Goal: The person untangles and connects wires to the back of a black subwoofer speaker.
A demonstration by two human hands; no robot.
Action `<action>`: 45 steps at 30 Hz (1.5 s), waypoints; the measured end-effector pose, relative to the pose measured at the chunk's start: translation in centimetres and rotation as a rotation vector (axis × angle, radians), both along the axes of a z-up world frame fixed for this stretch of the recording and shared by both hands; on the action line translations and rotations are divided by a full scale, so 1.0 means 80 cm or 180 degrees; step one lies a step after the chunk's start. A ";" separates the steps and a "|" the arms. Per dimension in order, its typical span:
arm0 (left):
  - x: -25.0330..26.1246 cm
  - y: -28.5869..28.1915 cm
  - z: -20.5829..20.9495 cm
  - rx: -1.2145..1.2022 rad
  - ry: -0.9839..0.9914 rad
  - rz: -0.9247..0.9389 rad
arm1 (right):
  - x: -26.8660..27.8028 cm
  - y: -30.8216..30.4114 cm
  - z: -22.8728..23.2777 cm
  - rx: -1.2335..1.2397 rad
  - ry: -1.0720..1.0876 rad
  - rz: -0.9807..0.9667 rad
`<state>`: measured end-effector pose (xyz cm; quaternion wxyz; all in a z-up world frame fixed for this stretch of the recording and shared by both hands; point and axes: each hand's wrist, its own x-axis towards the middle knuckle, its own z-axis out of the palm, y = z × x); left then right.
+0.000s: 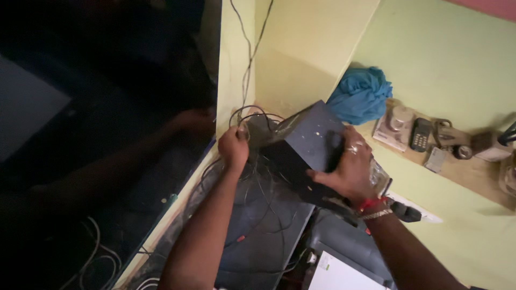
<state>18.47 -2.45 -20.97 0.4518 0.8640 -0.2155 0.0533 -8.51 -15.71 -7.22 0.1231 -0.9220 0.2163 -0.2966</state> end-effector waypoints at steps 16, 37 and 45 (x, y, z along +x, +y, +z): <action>-0.006 0.022 -0.060 0.0045 -0.0431 0.0051 | 0.125 0.002 -0.018 0.0162 0.0854 0.0037; -0.231 0.036 -0.082 0.1274 0.0274 -0.1738 | 0.145 -0.049 0.024 0.0665 0.1636 0.0021; -0.240 0.013 -0.127 0.1970 0.0298 -0.1845 | 0.151 -0.068 0.027 0.0796 0.1753 0.0014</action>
